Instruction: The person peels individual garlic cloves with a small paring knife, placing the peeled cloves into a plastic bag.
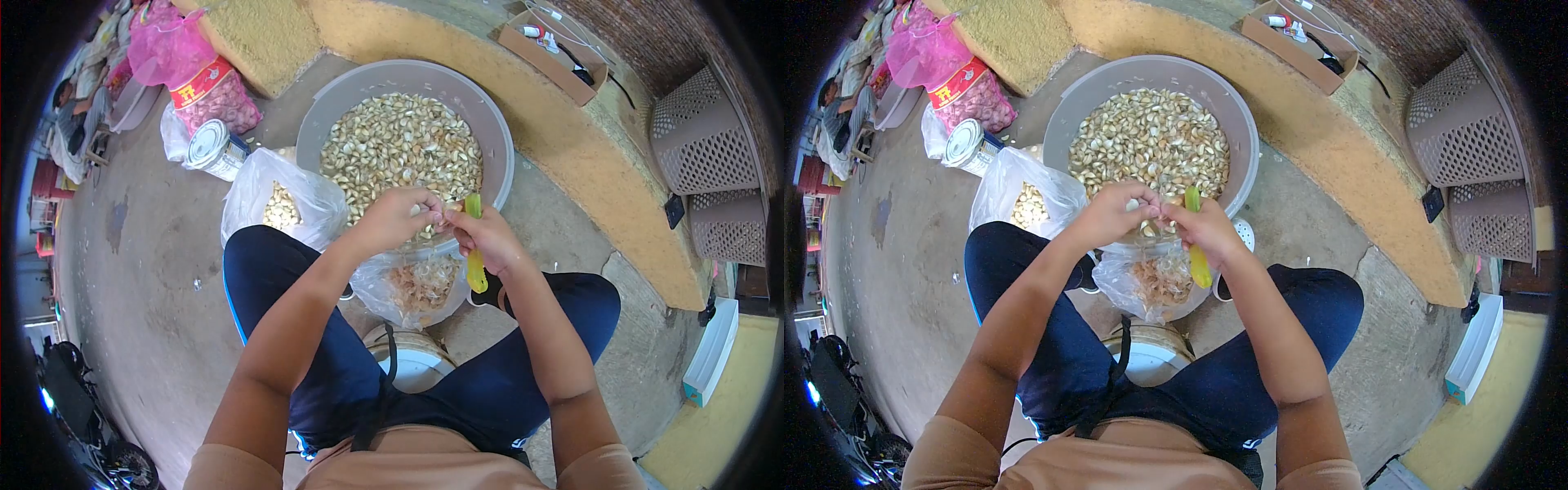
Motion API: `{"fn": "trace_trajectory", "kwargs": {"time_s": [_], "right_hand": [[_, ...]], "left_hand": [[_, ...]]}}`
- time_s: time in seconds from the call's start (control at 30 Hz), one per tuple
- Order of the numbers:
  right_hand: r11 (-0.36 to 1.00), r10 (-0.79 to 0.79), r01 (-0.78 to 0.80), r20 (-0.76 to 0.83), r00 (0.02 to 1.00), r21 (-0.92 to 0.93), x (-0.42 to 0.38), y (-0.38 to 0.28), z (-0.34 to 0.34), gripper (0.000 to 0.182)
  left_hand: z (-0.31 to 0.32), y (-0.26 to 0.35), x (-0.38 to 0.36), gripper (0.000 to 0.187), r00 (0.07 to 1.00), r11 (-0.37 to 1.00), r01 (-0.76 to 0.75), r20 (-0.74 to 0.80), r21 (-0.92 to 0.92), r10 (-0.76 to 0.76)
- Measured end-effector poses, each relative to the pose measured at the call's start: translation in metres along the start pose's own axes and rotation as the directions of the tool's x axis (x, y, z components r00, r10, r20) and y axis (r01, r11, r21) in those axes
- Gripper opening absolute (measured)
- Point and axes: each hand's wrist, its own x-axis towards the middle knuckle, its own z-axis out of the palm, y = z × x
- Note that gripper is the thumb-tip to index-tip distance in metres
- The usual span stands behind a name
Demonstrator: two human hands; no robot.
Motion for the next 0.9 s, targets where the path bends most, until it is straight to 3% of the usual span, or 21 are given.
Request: {"fn": "trace_trajectory", "kwargs": {"time_s": [0.1, 0.2, 0.3, 0.4, 0.5, 0.6, 0.7, 0.8, 0.9], "right_hand": [[0.993, -0.063, 0.060, 0.034, 0.997, 0.102, 0.001, 0.005, 0.002, 0.029], [0.993, -0.116, 0.116, 0.004, 0.993, 0.025, 0.002, 0.006, 0.002, 0.036], [0.989, -0.126, 0.129, 0.043, 0.991, -0.068, -0.001, 0.001, 0.008, 0.038], [0.985, -0.103, 0.116, 0.102, 0.989, -0.130, -0.002, 0.004, 0.006, 0.041], [0.996, -0.039, 0.048, 0.128, 0.991, -0.072, -0.005, -0.001, 0.007, 0.046], [0.996, -0.066, 0.074, 0.158, 0.985, -0.049, -0.003, 0.000, 0.002, 0.042], [0.996, -0.078, 0.083, 0.126, 0.989, -0.040, -0.004, 0.000, 0.003, 0.042], [0.991, -0.107, 0.116, 0.114, 0.988, -0.073, -0.003, 0.000, 0.001, 0.042], [0.939, -0.107, 0.101, -0.001, 0.994, -0.328, -0.004, -0.003, 0.003, 0.040]], "left_hand": [[0.004, 0.001, -0.002, 0.009, 1.000, 0.994, -0.014, 0.028, 0.105, 0.011], [0.004, 0.003, -0.001, 0.010, 0.996, 0.996, 0.075, 0.034, 0.054, -0.077], [0.004, 0.004, 0.000, 0.010, 0.992, 0.989, 0.127, -0.029, 0.080, -0.125], [0.005, -0.004, 0.000, 0.010, 0.975, 0.990, 0.034, -0.220, 0.134, -0.004], [0.000, -0.007, 0.004, 0.011, 0.963, 0.991, 0.112, -0.253, 0.077, -0.089], [-0.001, -0.012, 0.003, 0.015, 0.966, 0.992, 0.127, -0.229, -0.001, -0.124], [0.002, -0.009, 0.003, 0.021, 0.944, 0.949, 0.252, -0.167, -0.188, -0.284], [0.001, 0.000, 0.002, 0.033, 0.932, 0.926, 0.347, -0.054, -0.149, -0.358], [0.002, -0.003, -0.001, 0.038, 0.982, 0.982, 0.186, -0.025, -0.041, -0.187]]}}
